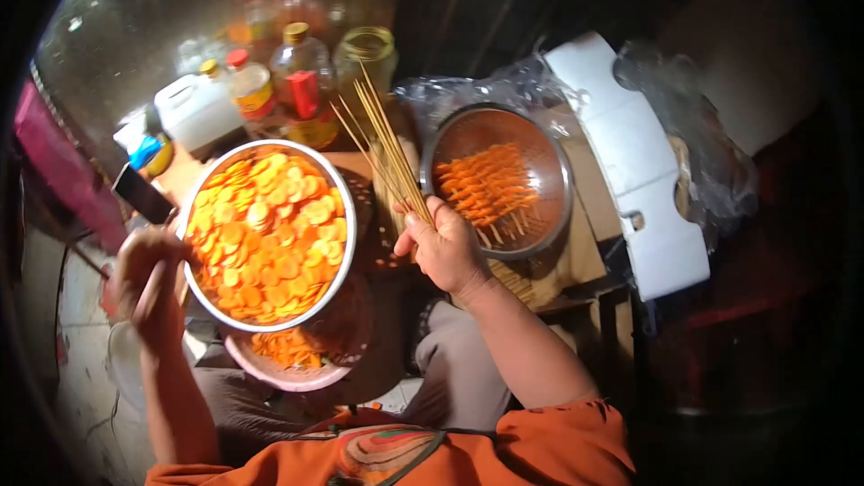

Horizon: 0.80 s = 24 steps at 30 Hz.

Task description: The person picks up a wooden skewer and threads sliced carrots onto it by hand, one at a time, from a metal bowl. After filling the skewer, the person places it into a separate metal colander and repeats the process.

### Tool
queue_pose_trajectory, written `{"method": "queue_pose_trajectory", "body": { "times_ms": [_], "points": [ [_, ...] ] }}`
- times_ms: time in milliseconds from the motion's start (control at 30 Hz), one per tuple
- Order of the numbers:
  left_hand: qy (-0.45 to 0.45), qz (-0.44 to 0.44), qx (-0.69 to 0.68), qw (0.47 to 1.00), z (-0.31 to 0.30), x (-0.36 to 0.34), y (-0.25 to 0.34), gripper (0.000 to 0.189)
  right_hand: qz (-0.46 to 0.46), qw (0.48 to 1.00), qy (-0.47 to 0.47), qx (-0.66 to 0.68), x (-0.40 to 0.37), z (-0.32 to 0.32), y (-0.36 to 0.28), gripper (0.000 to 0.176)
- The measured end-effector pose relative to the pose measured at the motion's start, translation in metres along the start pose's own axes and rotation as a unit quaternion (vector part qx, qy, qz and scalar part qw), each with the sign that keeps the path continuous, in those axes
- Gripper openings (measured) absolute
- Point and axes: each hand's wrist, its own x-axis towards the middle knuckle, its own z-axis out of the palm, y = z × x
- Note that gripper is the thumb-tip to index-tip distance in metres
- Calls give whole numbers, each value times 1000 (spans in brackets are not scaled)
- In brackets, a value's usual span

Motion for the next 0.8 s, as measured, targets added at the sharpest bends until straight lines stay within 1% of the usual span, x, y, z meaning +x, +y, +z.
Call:
{"method": "queue_pose_trajectory", "body": {
  "times_ms": [33, 100, 167, 233, 300, 367, 400, 433, 500, 567, 633, 733, 800],
  "points": [
    [32, -62, -104, 992, -1, 10, -12, 10, -4, 999, -24, 35, 0, 15, -6, 22],
    [-18, -158, -94, 983, -12, 12, -55, 11, -14, 994, -45, 94, 3, 45, -9, 21],
    [-56, -197, 6, 979, -5, 3, -86, 9, -9, 990, -49, 134, 10, 70, -5, 19],
    [-123, -211, 120, 962, 13, -10, -104, 16, 12, 987, -50, 151, 16, 88, 6, 20],
    [-213, -101, 256, 937, 29, -18, -109, 23, 31, 987, -63, 145, 19, 94, 17, 20],
    [-227, -122, 282, 924, 41, -28, -121, 26, 53, 986, -72, 142, 21, 99, 22, 20],
    [-231, -113, 318, 913, 47, -34, -124, 30, 59, 985, -87, 138, 19, 100, 19, 20],
    [-252, -81, 360, 895, 49, -36, -126, 28, 61, 984, -104, 134, 20, 101, 16, 20],
    [-256, -63, 398, 878, 55, -38, -136, 28, 66, 983, -113, 129, 23, 103, 15, 21],
    [-253, -57, 401, 878, 57, -39, -139, 26, 67, 986, -124, 95, 26, 105, 17, 21],
    [-250, -51, 403, 879, 57, -37, -139, 23, 70, 985, -128, 90, 26, 104, 17, 20],
    [-276, -84, 393, 873, 47, -31, -140, 19, 62, 986, -134, 79, 24, 103, 20, 21],
    [-243, -191, 268, 912, 36, -22, -144, 20, 45, 989, -141, 16, 21, 103, 23, 21]
  ]
}}
